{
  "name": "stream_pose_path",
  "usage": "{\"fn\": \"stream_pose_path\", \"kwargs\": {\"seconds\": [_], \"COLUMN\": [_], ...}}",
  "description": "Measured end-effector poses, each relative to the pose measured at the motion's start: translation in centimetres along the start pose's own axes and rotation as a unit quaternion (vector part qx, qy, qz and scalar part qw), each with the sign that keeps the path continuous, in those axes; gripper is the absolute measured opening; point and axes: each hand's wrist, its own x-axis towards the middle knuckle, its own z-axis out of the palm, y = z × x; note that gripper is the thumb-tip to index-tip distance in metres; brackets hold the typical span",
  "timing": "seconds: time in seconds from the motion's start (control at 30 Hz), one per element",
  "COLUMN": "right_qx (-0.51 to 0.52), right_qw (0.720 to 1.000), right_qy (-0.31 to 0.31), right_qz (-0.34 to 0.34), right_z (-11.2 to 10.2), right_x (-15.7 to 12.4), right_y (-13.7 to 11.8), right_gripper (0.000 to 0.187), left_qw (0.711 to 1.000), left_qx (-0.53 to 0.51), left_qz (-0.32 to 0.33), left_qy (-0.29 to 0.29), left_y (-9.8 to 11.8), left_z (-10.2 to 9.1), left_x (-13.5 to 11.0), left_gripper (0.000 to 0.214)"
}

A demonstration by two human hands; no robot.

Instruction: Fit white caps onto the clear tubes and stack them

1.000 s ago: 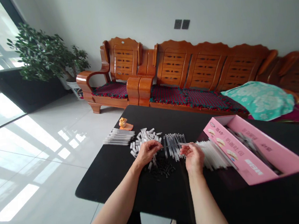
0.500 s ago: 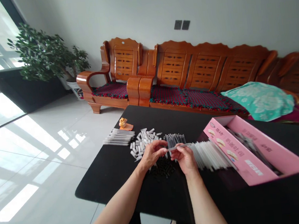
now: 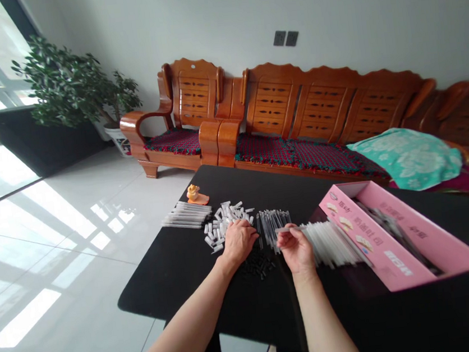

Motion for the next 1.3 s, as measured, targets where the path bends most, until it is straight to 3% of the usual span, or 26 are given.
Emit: {"fn": "stream_pose_path", "kwargs": {"seconds": [0.17, 0.33, 0.47, 0.57, 0.63, 0.7, 1.3], "right_qx": [-0.004, -0.023, -0.056, -0.078, -0.086, -0.092, -0.133], "right_qw": [1.0, 1.0, 0.998, 0.997, 0.996, 0.996, 0.991], "right_qy": [-0.009, 0.006, 0.004, 0.002, 0.0, -0.003, -0.006], "right_qz": [0.001, -0.004, -0.009, -0.014, -0.011, -0.007, 0.003], "right_z": [0.2, 0.5, 0.6, 0.7, 0.8, 0.9, 1.2], "right_x": [0.0, -0.1, -0.1, -0.1, -0.2, -0.2, -0.3], "right_y": [0.0, 0.3, 0.6, 0.7, 0.8, 0.8, 0.9], "right_gripper": [0.01, 0.012, 0.015, 0.017, 0.018, 0.019, 0.022], "left_qw": [1.0, 0.975, 0.916, 0.847, 0.808, 0.788, 0.783], "left_qx": [-0.02, -0.217, -0.398, -0.526, -0.579, -0.605, -0.611], "left_qz": [-0.021, -0.026, -0.044, -0.08, -0.102, -0.114, -0.113], "left_qy": [0.003, 0.038, 0.024, -0.007, -0.019, -0.021, -0.025], "left_y": [0.1, 0.1, -0.6, -1.0, -1.1, -0.9, -0.8], "left_z": [0.3, -0.1, 0.0, 0.4, 0.7, 0.8, 1.1], "left_x": [0.1, -0.2, -0.4, -0.5, -0.5, -0.5, -0.5], "left_gripper": [0.012, 0.019, 0.024, 0.033, 0.037, 0.035, 0.034]}}
